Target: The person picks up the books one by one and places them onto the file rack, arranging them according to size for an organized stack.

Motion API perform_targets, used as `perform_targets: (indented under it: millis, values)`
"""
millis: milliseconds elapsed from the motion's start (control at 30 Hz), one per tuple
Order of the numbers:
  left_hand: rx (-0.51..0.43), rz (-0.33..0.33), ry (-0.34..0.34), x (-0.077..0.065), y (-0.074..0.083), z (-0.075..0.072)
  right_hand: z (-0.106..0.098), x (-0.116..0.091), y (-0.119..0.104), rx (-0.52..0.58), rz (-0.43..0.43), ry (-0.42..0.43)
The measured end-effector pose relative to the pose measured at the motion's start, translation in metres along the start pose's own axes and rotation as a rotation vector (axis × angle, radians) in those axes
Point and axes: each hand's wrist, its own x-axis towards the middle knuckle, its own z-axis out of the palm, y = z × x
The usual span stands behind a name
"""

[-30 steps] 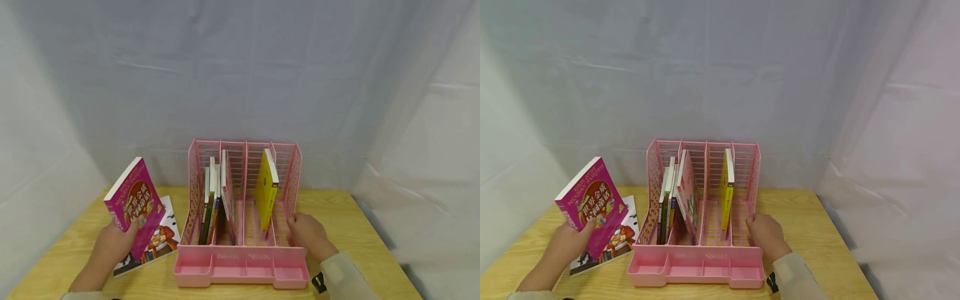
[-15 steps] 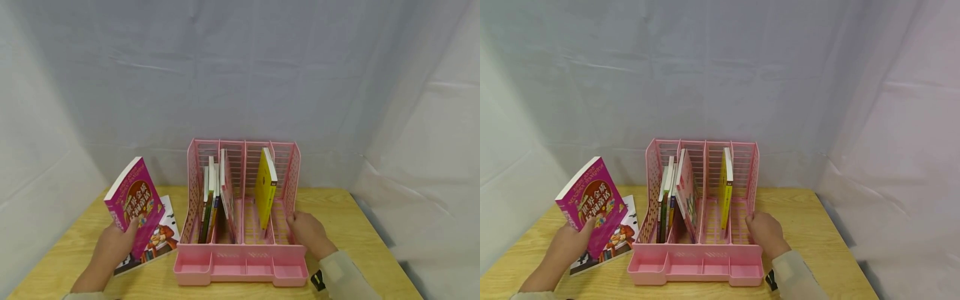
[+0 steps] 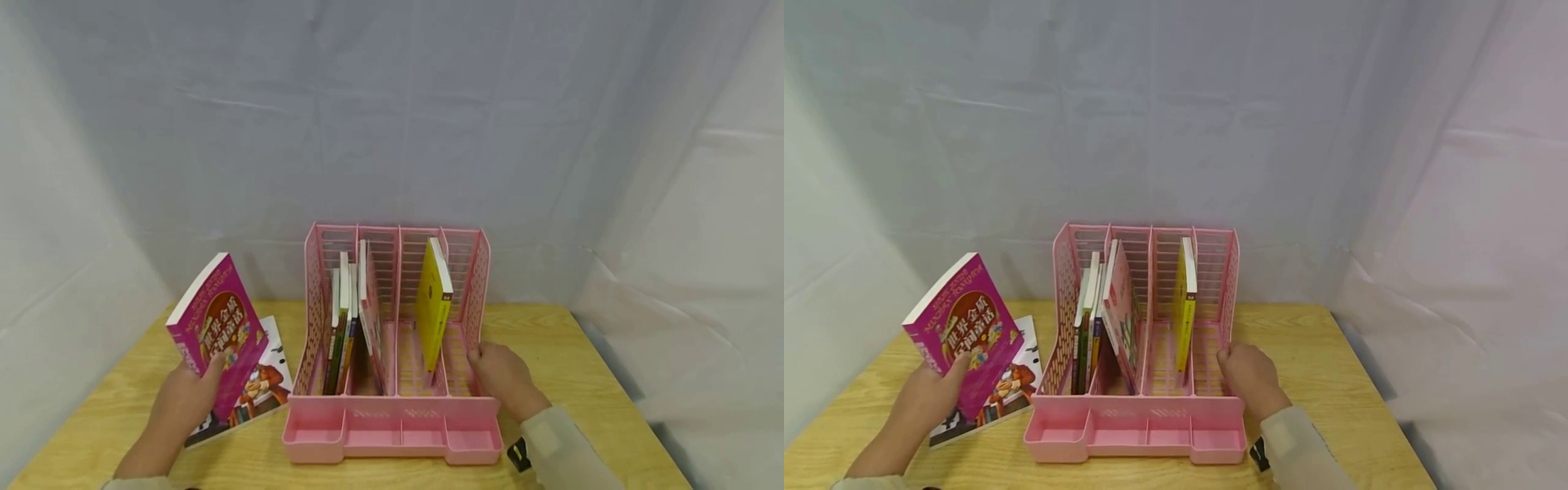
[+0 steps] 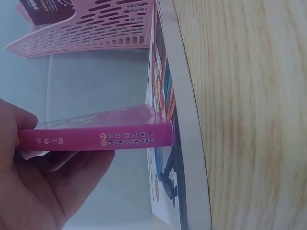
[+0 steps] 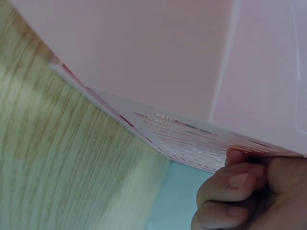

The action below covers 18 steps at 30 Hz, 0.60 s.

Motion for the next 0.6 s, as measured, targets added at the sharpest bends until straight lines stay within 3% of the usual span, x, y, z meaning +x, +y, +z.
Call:
perform_targets:
  millis: [600]
  values:
    - [0.007,-0.017,-0.066,0.0017,0.0037,-0.0028,0.0002,0.0017,0.0008,-0.021,0.007,-0.002]
